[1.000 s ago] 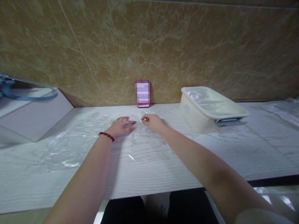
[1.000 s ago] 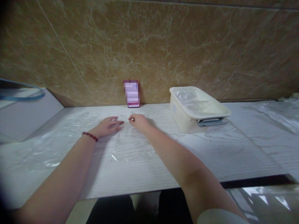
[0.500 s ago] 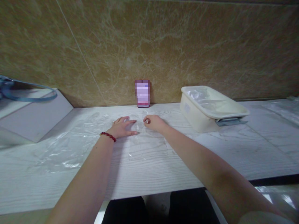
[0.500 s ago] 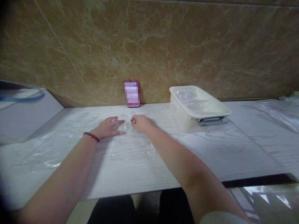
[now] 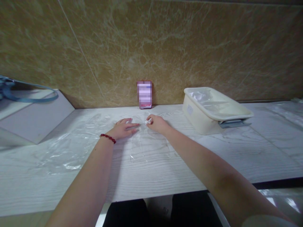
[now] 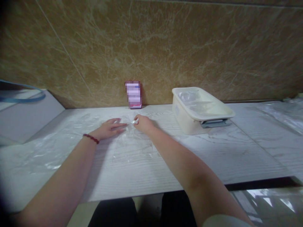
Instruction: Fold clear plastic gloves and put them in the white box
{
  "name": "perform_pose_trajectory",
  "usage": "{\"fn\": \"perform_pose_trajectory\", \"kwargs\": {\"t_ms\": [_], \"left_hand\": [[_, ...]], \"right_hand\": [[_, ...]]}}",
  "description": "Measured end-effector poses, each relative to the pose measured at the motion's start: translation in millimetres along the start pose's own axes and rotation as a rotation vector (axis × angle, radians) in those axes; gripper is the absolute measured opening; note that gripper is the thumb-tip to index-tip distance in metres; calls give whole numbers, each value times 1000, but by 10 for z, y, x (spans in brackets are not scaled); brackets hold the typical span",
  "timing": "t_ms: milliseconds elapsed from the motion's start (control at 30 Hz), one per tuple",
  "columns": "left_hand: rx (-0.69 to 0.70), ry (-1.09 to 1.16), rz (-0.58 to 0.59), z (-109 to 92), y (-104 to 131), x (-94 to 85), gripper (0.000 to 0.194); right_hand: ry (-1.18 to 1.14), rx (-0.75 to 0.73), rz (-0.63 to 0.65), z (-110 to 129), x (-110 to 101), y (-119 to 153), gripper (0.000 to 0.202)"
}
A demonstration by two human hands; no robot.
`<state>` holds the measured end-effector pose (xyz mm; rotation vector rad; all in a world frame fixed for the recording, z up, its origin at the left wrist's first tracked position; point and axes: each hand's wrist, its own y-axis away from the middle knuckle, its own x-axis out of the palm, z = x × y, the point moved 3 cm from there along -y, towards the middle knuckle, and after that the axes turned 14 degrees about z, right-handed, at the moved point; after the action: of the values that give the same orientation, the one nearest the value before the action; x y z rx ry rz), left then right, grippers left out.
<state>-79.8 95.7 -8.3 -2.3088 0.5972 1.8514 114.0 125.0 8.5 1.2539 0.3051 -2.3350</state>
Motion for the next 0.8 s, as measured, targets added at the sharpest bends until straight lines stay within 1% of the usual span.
{"fn": "perform_pose_trajectory", "kwargs": {"t_ms": [233, 400, 567, 800], "left_hand": [[-50, 13, 28, -21, 13, 5, 43], [-67, 2, 30, -38, 18, -6, 46], [-103, -93, 115, -70, 36, -25, 52], [-171, -132, 212, -106, 71, -53, 57]], "right_hand": [[-27, 21, 0, -33, -2, -30, 12], [3, 47, -1, -17, -30, -24, 16], [95, 54, 73, 24, -16, -5, 16], [222, 35, 91, 39, -10, -4, 21]]}}
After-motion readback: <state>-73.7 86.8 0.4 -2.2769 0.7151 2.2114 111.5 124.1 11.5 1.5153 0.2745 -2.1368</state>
